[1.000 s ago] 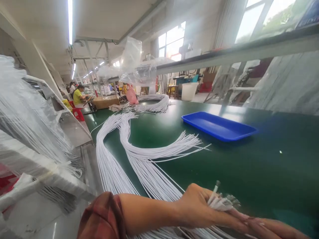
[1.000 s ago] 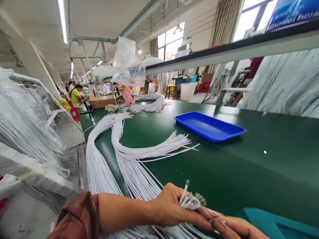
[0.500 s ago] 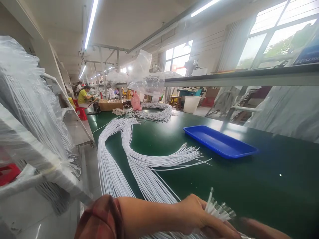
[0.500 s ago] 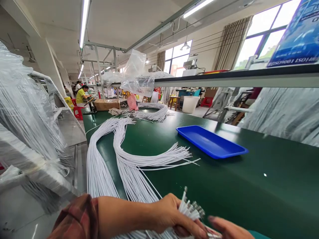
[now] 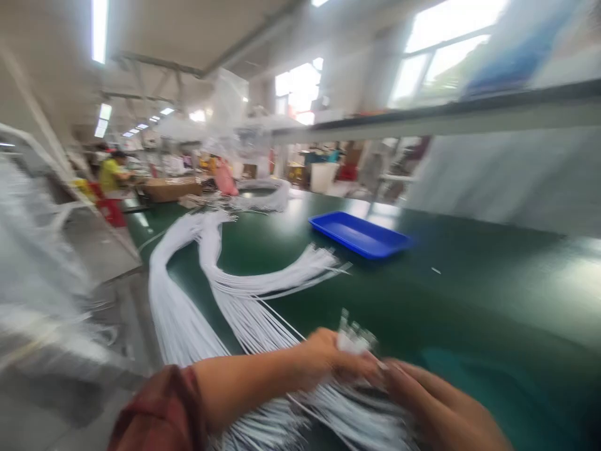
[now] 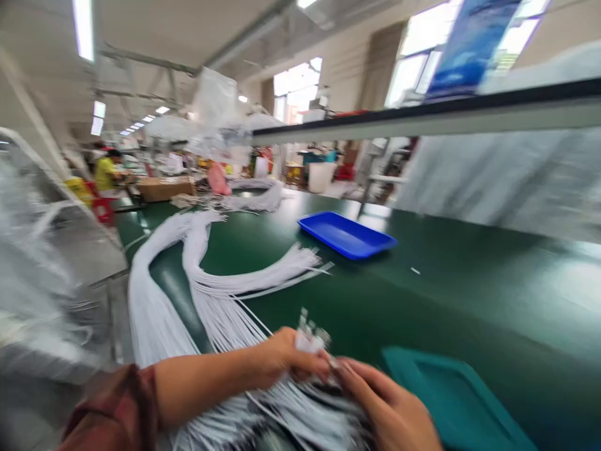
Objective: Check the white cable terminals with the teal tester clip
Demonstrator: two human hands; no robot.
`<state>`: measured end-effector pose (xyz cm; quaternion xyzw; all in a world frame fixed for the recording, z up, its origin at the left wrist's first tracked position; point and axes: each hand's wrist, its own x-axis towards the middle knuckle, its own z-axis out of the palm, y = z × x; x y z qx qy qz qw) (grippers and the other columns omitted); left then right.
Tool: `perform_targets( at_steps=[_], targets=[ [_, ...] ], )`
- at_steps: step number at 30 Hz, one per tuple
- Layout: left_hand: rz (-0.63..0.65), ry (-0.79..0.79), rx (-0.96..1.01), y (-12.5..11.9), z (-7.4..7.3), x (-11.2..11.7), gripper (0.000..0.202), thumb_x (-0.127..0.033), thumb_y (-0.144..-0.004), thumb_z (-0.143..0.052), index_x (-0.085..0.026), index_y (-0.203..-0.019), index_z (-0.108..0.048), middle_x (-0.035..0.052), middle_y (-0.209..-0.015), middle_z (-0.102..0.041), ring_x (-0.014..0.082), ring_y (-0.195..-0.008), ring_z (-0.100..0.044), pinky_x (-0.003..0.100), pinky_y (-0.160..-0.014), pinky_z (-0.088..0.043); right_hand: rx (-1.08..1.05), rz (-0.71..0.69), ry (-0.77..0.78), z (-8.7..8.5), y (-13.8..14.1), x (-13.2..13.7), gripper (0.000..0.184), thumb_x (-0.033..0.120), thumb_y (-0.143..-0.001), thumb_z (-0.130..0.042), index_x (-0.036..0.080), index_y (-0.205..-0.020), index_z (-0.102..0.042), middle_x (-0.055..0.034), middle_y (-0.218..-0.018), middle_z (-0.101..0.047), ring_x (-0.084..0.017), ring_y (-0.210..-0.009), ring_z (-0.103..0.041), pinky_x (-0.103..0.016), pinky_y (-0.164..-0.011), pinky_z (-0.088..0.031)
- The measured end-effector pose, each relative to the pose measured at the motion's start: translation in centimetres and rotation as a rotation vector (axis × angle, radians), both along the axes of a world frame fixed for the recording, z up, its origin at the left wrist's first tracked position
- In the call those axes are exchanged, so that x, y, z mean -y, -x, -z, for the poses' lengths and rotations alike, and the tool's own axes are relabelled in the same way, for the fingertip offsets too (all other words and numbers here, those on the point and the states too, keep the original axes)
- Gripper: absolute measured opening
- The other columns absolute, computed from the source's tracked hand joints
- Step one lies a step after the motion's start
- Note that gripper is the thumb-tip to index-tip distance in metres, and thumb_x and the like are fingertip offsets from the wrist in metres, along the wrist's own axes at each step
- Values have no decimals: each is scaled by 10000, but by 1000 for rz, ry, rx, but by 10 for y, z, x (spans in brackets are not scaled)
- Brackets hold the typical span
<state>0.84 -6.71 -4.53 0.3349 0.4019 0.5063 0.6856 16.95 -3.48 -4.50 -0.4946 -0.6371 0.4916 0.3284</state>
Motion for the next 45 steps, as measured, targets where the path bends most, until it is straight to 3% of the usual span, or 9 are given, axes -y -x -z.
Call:
perform_targets(
  at_steps=[4,8,15,25,28,34,36,41,45],
  targets=[
    [0,-7,-79,-1,-9,-2,235,-275,-593,-725,-74,-693,-655,4,-541,-530,30,-421,-294,216,-408,-148,-287,-34,104,-14,6,4,341,422,-625,-641,143,-812,-703,-85,-736,-691,-232,-713,-635,-323,-657,-503],
    [26,27,-50,0,-12,-14,195,-256,-639,-705,-91,-694,-616,-1,-602,-531,16,-423,-248,194,-394,-138,-132,60,-82,-7,-1,-11,191,312,-675,-608,159,-745,-698,-65,-738,-687,-189,-695,-607,-302,-662,-475],
    [22,22,-139,-2,-15,-11,200,-259,-660,-693,-85,-660,-595,-34,-514,-432,14,-411,-221,173,-384,-122,-215,-97,-207,-13,-9,-13,268,322,-761,-553,171,-960,-651,-62,-954,-655,-165,-846,-593,-290,-765,-460],
    [28,-30,-215,-1,-11,-10,173,-249,-676,-681,-95,-687,-602,-7,-576,-498,15,-425,-249,182,-405,-145,-396,-135,-29,-10,-4,-10,226,341,-708,-621,136,-801,-642,-14,-727,-632,-117,-682,-562,-238,-663,-441],
    [70,12,-206,-1,-12,-10,170,-241,-672,-680,-98,-697,-592,-8,-567,-496,13,-416,-237,182,-401,-130,-261,-169,-277,-11,-7,-12,150,289,-747,-599,149,-788,-630,-18,-738,-614,-112,-683,-537,-233,-641,-441],
    [140,76,-148,1,-11,-12,186,-235,-682,-667,-89,-614,-572,-36,-523,-401,14,-427,-202,177,-392,-111,84,-189,-1155,-11,-18,-18,149,151,-811,-524,226,-785,-650,-11,-831,-649,-152,-874,-503,-315,-835,-399],
    [123,70,-140,1,-10,-13,181,-234,-690,-660,-88,-622,-578,-34,-532,-403,12,-429,-201,173,-393,-115,20,-149,-1095,-12,-19,-20,117,173,-803,-541,215,-794,-650,-22,-875,-647,-147,-870,-517,-298,-815,-420],
    [94,27,-152,0,-10,-13,185,-249,-687,-665,-89,-637,-588,-30,-534,-409,14,-430,-223,176,-397,-129,-97,-132,-505,-18,-17,-20,240,311,-848,-474,175,-965,-633,-43,-878,-662,-129,-792,-574,-254,-716,-452],
    [71,13,-210,-2,-9,-11,203,-268,-668,-683,-92,-642,-586,-20,-545,-441,15,-426,-248,180,-400,-141,-83,-210,-333,-19,-12,-15,312,354,-854,-439,156,-828,-678,-33,-767,-676,-140,-781,-573,-249,-702,-425]
  ],
)
